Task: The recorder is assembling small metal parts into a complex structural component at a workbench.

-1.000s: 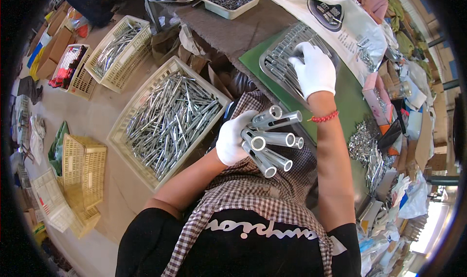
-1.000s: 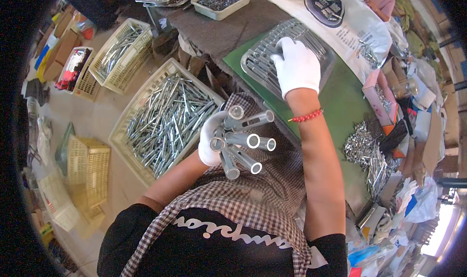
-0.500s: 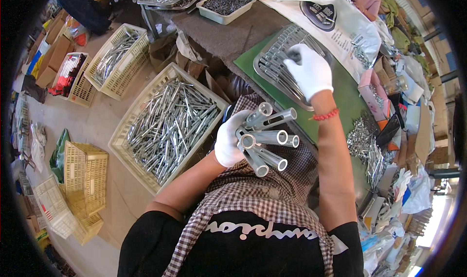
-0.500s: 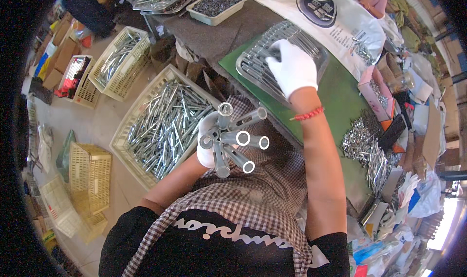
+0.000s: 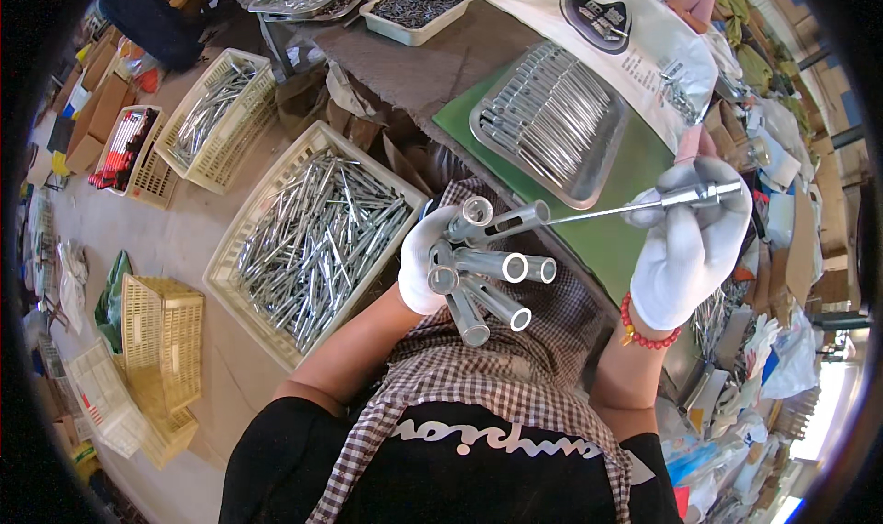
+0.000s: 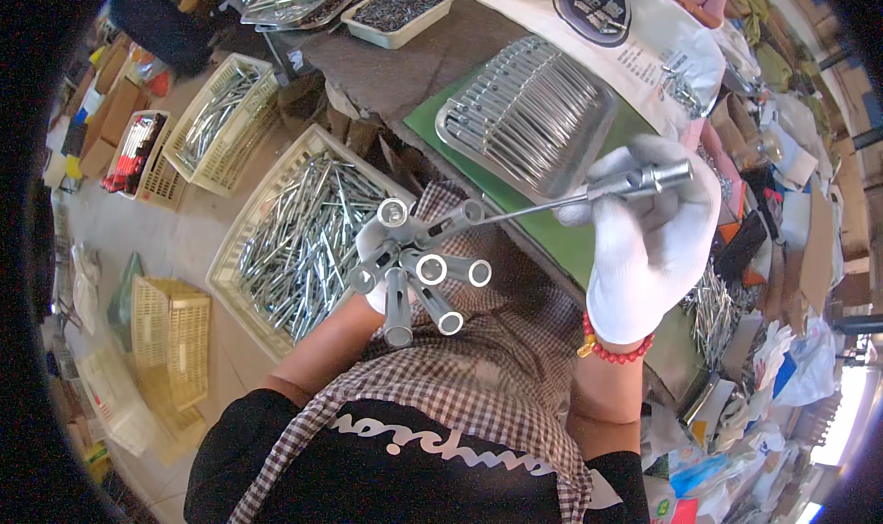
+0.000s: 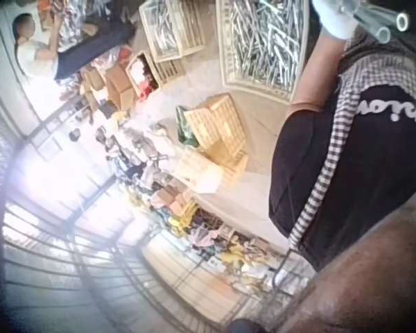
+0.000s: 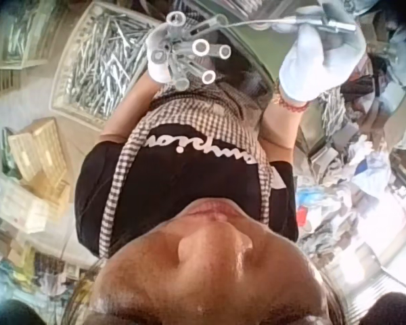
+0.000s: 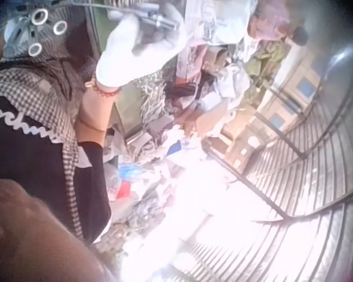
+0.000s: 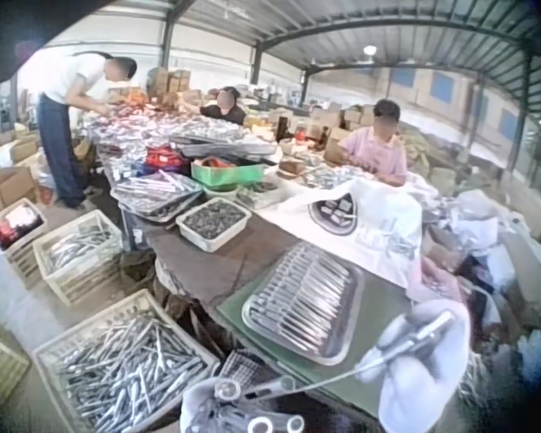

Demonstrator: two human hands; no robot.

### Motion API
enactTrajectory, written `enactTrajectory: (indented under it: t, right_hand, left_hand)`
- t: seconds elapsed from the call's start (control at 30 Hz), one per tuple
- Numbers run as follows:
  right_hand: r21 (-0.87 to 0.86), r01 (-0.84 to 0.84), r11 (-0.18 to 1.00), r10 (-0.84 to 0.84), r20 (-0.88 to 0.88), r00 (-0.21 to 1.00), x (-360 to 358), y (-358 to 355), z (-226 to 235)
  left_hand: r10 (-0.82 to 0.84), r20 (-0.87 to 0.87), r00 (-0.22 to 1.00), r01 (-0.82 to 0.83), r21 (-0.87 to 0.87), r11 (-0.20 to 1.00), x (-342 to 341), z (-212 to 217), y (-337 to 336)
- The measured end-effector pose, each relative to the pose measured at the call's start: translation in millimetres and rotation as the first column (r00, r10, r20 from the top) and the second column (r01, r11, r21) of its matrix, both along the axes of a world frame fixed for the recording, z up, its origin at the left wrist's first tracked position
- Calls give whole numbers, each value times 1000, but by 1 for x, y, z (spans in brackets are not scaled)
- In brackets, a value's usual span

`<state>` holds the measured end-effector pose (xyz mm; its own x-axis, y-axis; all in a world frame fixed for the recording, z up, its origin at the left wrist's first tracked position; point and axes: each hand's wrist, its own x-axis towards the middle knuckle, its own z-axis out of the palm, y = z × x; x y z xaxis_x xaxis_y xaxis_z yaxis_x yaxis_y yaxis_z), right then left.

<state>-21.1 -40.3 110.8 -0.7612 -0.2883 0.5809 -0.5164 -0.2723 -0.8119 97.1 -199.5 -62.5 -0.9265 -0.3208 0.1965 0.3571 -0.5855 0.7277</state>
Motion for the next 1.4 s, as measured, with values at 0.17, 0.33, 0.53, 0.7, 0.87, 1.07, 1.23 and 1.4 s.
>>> enactTrajectory:
  t: [0.17, 0.33, 0.53, 0.7, 0.87, 1.07, 1.23, 1.4]
  right_hand:
    - [25, -97, 995, 97, 2, 995, 9, -6, -10]
    - [183, -140, 973, 134, 44, 990, 16, -15, -29]
    - [239, -104, 966, 118, -45, 992, 16, -15, -33]
    - [471, -170, 865, 199, -12, 980, 12, -16, -21]
    - [474, -543, 694, 546, 145, 825, -7, -23, -19]
    - [707, 268, 655, 126, -451, 883, -55, -60, -45]
    - [662, 581, 474, 146, -710, 689, -70, -86, -73]
    - [702, 638, 316, 145, -700, 699, -62, -89, -72]
  left_hand:
    - [270, -235, 934, -358, -596, 719, 0, 4, -4]
    - [196, -312, 929, -348, -568, 746, -1, -30, -10]
    - [287, -232, 930, -368, -622, 691, -3, -28, -6]
    - [304, -176, 936, -343, -649, 679, 3, -8, -8]
    - [104, 279, 955, -65, -146, 987, 9, 29, -5]
    - [-44, -31, 999, 51, 281, 958, 7, -16, -5]
    - [-79, 67, 995, 38, 471, 881, 6, -10, -7]
    - [-3, 125, 992, -44, 373, 927, 11, -2, -5]
